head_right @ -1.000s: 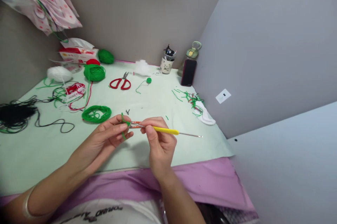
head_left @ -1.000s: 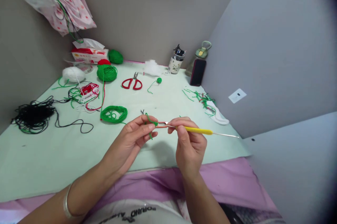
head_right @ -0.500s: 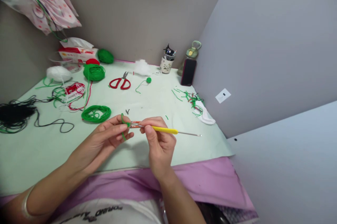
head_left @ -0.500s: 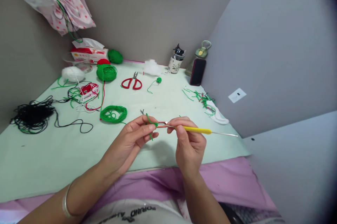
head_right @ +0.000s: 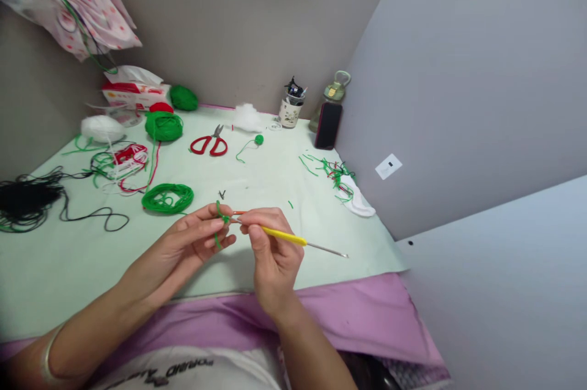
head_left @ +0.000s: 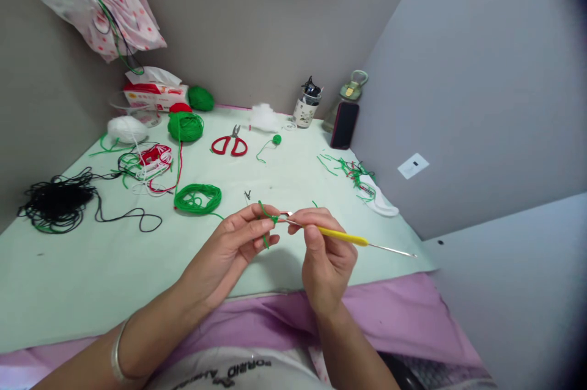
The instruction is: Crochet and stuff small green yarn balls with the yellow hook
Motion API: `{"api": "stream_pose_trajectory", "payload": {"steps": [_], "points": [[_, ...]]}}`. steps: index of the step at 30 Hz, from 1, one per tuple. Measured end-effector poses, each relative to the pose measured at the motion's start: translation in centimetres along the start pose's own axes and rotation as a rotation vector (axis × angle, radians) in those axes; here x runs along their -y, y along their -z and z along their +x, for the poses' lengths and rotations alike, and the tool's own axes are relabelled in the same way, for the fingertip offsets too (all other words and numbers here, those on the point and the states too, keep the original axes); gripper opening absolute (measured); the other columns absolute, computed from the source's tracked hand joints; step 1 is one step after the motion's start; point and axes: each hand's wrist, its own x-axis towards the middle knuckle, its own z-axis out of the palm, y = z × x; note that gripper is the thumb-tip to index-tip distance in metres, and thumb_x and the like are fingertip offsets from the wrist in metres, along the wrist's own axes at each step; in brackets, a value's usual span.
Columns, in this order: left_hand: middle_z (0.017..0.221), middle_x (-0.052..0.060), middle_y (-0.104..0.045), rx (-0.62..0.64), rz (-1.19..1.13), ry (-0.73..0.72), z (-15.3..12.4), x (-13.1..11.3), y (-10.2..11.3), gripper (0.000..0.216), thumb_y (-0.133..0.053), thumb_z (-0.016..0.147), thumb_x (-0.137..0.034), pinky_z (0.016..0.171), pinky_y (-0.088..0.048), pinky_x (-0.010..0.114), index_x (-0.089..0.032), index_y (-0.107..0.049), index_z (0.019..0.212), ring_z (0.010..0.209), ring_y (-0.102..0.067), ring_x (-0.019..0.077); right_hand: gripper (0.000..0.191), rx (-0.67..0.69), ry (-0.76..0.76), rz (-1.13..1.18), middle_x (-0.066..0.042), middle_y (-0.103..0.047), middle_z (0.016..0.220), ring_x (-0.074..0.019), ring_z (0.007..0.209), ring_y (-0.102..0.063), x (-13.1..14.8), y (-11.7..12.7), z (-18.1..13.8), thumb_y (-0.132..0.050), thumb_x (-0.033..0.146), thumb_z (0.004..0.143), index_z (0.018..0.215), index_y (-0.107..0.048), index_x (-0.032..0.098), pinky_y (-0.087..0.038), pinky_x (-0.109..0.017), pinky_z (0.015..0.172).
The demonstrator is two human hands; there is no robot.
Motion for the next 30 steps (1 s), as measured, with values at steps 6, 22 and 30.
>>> {"api": "stream_pose_trajectory", "payload": {"steps": [6,22,30], "points": [[0.081,-0.001,-0.065,-0.027,-0.039,0.028,0.04,-0.07,0.05,0.012,-0.085,0.078,-0.019,0.087,-0.056,0.028,-0.018,-0.078,0.088,0.076,-0.06,0.0108,0.017,-0.006,-0.117,0.137,-0.004,-0.07,0.09,-0.016,0.075,-0.065,-0.17,0.1,0.06,-0.059,0.024,0.101,0.097,-0.075,0.024,-0.055,-0.033,0.068],[0.092,-0.001,-0.068,-0.032,0.103,-0.11,-0.16,0.23,0.07,0.008,-0.083,0.082,-0.023,0.086,-0.049,0.026,-0.021,-0.076,0.086,0.086,-0.058,0.0125,0.022,0.015,0.047,-0.079,-0.004,-0.074,0.092,-0.019,0.087,-0.067,0.26,0.25,-0.19,-0.056,0.013,0.1,0.102,-0.075,0.025,-0.054,-0.035,0.073],[0.089,-0.002,-0.063,-0.019,0.153,-0.144,0.07,0.29,0.07,0.015,-0.083,0.081,-0.023,0.073,-0.042,0.023,-0.022,-0.074,0.093,0.083,-0.052,0.012,0.029,0.115,0.192,-0.193,-0.003,-0.075,0.097,-0.0183,0.096,-0.069,0.0,0.48,-0.34,-0.056,0.006,0.098,0.112,-0.072,0.025,-0.057,-0.035,0.081]]}}
